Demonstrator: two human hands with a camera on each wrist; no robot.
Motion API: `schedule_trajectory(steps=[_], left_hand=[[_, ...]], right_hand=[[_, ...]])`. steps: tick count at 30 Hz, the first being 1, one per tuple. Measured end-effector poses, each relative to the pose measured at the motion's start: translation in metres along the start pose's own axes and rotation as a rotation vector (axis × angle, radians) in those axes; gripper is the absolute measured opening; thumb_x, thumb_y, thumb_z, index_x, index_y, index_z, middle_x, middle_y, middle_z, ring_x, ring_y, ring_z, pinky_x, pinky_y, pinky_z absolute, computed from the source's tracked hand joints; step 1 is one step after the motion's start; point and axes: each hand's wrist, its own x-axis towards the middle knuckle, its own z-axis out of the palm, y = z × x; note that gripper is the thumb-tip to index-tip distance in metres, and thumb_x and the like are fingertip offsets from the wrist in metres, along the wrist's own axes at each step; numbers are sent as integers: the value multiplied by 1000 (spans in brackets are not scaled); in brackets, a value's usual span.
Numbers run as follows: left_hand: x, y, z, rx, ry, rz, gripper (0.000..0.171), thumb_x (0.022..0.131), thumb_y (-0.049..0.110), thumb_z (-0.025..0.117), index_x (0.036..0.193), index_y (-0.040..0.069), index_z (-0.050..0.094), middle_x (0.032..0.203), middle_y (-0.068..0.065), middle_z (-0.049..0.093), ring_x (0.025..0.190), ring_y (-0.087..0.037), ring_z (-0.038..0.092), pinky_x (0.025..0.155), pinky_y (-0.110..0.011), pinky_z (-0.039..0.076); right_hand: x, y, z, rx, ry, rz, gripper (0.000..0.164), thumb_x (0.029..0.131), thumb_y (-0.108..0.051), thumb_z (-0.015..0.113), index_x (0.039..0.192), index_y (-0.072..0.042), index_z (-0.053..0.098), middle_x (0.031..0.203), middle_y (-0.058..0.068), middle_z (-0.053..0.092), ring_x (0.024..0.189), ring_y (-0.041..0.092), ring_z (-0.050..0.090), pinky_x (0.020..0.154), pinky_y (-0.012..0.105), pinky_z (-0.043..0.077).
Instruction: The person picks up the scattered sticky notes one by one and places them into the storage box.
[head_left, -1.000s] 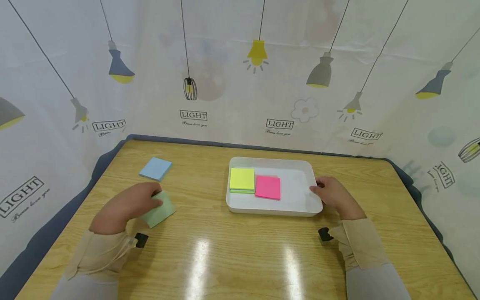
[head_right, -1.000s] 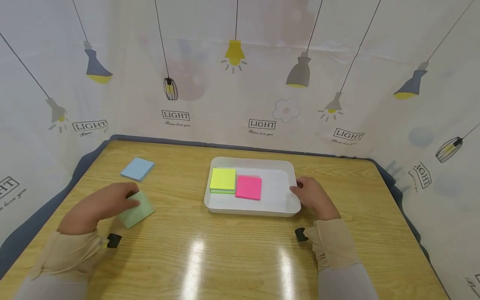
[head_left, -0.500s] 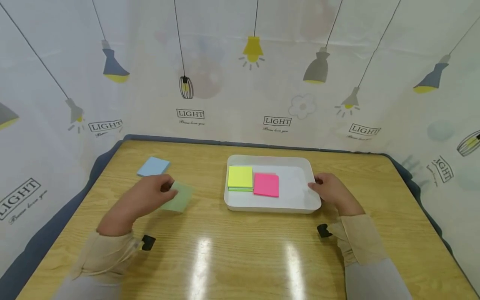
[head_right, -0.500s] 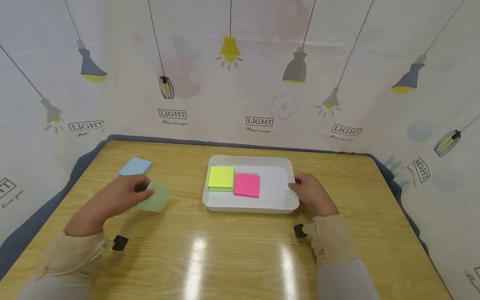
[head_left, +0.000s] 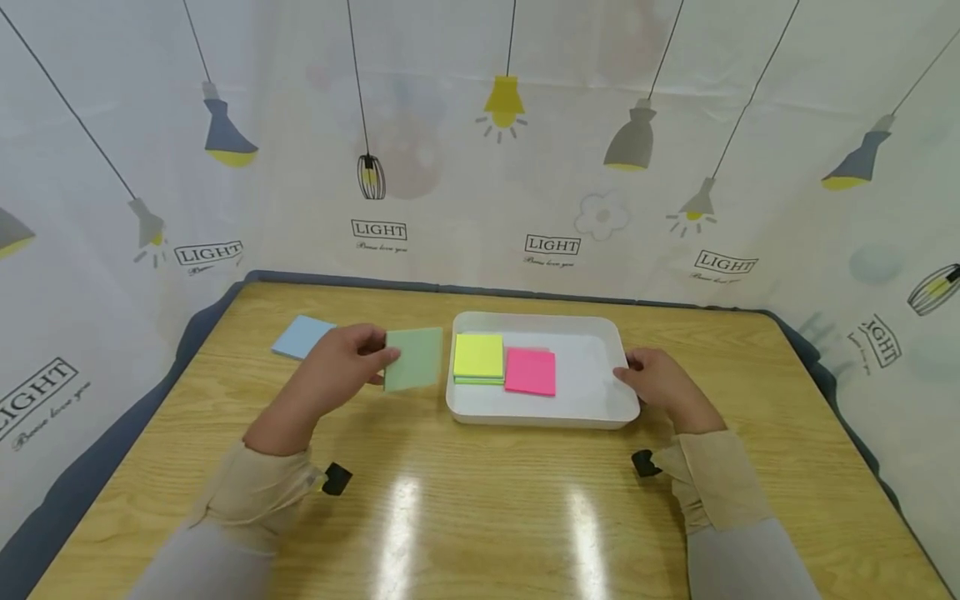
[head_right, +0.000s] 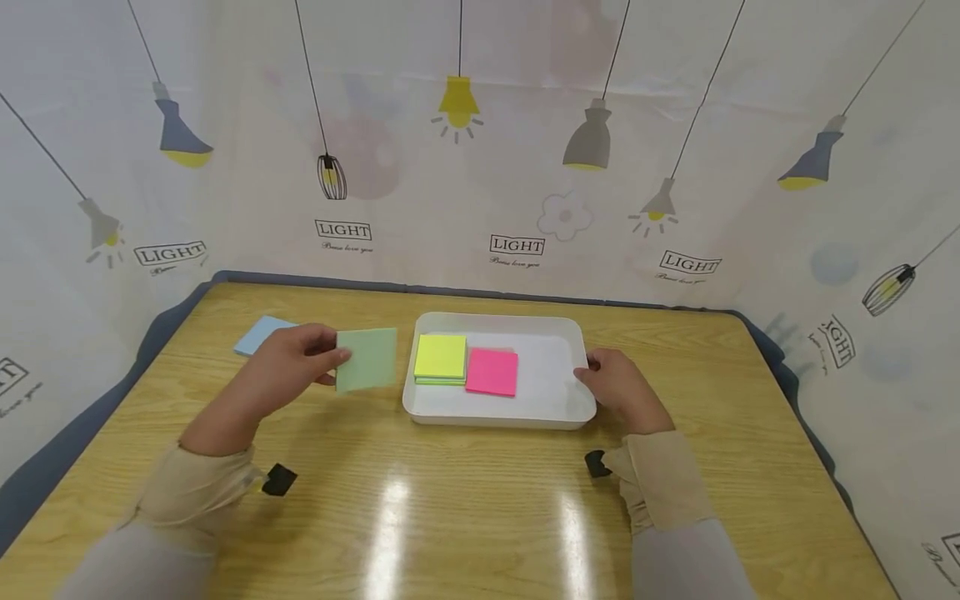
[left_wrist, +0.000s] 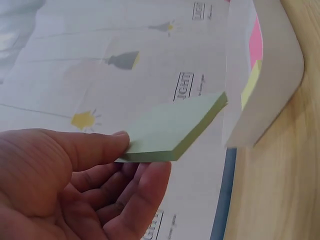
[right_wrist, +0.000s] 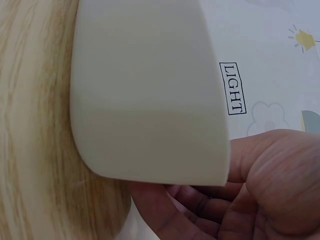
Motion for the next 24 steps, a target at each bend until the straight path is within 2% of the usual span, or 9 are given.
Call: schedule_trajectory(steps=[8, 12, 16, 24], left_hand=[[21, 18, 36, -183, -39, 12, 21, 92, 23, 56, 109, 10, 58, 105, -9, 61, 88, -18, 60, 78, -43, 55], [34, 25, 57, -214, -57, 7, 16, 92, 19, 56, 106, 10, 59, 102, -9, 61, 86, -18, 61, 77, -42, 56], [48, 29, 77, -247, -86, 2, 13, 91, 16, 57, 101, 8, 59, 97, -11, 59, 84, -18, 60, 73, -35, 57], [75, 25, 106, -312, -149, -53, 15, 89, 15, 60, 100, 5, 59, 98, -13, 58, 81, -21, 62, 70, -35, 57]], right_hand=[[1, 0, 1, 0, 1, -11, 36, 95, -23, 51, 118, 4, 53, 105, 18, 56, 88, 26, 49, 73, 36, 44], [2, 1, 1, -6, 0, -9, 38, 95, -23, 50, 121, 4, 52, 107, 19, 56, 89, 26, 49, 74, 36, 44], [2, 0, 1, -21, 8, -16, 38, 94, -23, 51, 121, 4, 52, 107, 19, 56, 88, 26, 49, 74, 37, 44], [0, 1, 0, -47, 17, -39, 41, 94, -23, 51, 124, 6, 51, 113, 22, 58, 90, 27, 50, 77, 40, 45]])
